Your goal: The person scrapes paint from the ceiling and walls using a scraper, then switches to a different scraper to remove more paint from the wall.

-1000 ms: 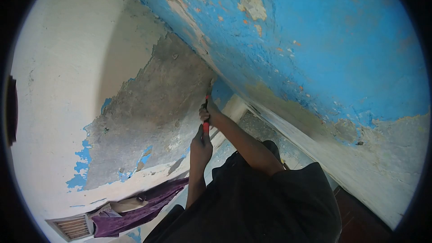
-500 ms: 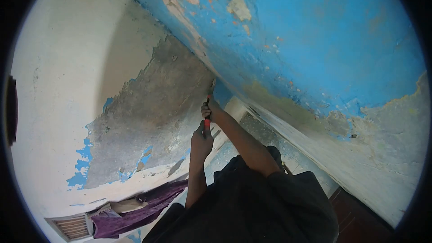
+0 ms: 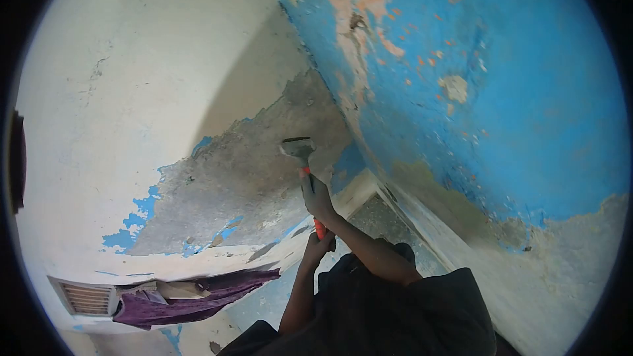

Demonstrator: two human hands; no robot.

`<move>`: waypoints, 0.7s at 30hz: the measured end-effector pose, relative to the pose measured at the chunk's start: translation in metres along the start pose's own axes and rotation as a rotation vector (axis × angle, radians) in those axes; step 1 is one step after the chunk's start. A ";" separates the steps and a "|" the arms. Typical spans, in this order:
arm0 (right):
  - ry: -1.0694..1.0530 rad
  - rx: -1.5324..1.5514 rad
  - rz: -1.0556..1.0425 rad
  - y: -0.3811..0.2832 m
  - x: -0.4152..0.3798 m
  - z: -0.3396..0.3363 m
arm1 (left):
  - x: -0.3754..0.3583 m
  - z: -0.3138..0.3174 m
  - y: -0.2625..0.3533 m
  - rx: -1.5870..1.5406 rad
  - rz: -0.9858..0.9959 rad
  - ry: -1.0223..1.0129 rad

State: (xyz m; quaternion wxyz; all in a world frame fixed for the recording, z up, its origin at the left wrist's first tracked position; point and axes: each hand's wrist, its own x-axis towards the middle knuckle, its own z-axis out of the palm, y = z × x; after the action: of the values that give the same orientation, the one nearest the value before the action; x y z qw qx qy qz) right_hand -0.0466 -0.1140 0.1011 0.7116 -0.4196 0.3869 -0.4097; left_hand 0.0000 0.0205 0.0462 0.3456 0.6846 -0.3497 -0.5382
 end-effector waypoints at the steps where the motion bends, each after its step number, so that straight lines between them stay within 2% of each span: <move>1: 0.004 -0.067 -0.083 -0.014 0.000 0.004 | 0.004 0.001 0.006 -0.047 0.018 -0.013; 3: 0.007 -0.193 -0.241 -0.046 0.001 0.014 | 0.003 0.004 0.034 -0.155 0.103 0.020; 6: -0.096 -0.242 -0.329 -0.102 -0.008 0.024 | -0.003 0.017 0.075 -0.362 0.191 0.058; 9: -0.123 -0.327 -0.339 -0.104 -0.007 0.016 | 0.011 0.029 0.055 -0.375 0.199 0.028; 11: -0.108 -0.338 -0.441 -0.072 -0.002 0.012 | 0.010 0.037 0.051 -0.405 0.147 0.067; 12: -0.095 -0.339 -0.493 -0.079 -0.005 0.020 | 0.005 0.037 0.054 -0.407 0.146 0.078; 14: -0.126 -0.378 -0.472 -0.098 -0.004 0.025 | 0.004 0.032 0.063 -0.383 0.130 0.095; 16: -0.148 -0.406 -0.419 -0.120 -0.014 0.030 | -0.004 0.032 0.084 -0.450 0.106 0.045; 18: -0.169 -0.435 -0.371 -0.131 -0.015 0.028 | -0.006 0.043 0.075 -0.593 0.080 0.056; 21: -0.158 -0.460 -0.458 -0.098 -0.017 0.024 | -0.006 0.060 0.063 -0.638 0.076 0.083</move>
State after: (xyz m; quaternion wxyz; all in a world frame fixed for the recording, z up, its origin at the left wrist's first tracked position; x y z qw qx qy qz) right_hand -0.0569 -0.1227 0.2021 0.5156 -0.6756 0.3087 -0.4271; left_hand -0.0667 -0.0130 0.0918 0.5764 0.5495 -0.1744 -0.5791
